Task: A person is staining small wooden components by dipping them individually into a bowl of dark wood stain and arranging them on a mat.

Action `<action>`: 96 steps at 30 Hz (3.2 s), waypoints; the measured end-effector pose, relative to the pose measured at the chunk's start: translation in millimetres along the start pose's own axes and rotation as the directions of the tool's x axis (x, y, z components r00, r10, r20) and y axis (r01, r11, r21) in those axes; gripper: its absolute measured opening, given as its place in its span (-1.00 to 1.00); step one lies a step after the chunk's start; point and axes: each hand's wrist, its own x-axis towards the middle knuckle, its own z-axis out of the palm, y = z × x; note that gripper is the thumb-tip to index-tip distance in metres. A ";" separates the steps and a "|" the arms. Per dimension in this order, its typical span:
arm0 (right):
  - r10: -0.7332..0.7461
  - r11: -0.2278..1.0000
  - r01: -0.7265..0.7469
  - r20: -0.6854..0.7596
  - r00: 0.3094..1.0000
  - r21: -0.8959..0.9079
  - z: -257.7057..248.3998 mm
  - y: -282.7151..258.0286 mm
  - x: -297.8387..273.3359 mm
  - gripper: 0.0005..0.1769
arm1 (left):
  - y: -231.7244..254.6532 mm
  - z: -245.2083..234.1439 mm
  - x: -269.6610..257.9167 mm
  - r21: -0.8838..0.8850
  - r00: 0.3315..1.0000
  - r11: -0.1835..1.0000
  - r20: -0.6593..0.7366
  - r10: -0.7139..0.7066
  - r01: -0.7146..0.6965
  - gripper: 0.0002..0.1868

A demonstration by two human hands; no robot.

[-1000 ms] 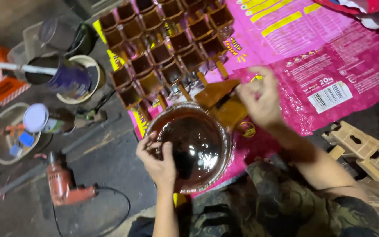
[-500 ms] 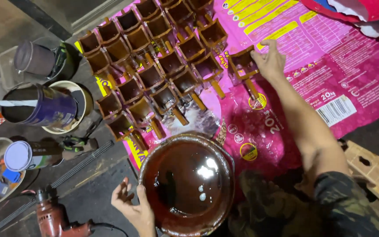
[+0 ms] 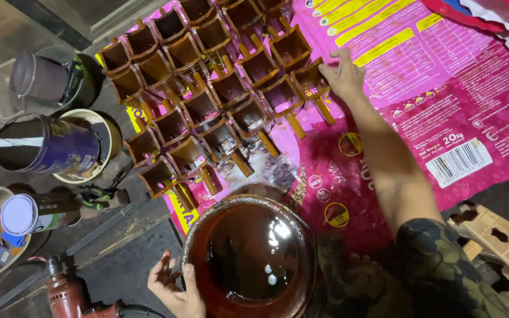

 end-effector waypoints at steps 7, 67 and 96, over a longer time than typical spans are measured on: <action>-0.056 0.995 0.061 0.056 0.997 -0.080 -1.6 -0.4 9.4 -0.58 | -4.6 -0.8 0.5 0.002 1.000 1.000 0.010 -0.026 0.026 -0.42; 0.035 0.646 -0.409 0.510 0.859 0.644 3.3 -2.4 -432.6 -0.31 | -93.7 -3.8 -34.1 -0.502 0.814 0.641 0.341 -0.470 0.581 -0.43; 0.142 0.333 -0.461 0.440 0.887 0.822 -17.8 12.1 -442.5 -0.83 | -14.3 -81.9 -170.9 -0.630 0.755 0.429 0.456 -0.471 0.647 -0.56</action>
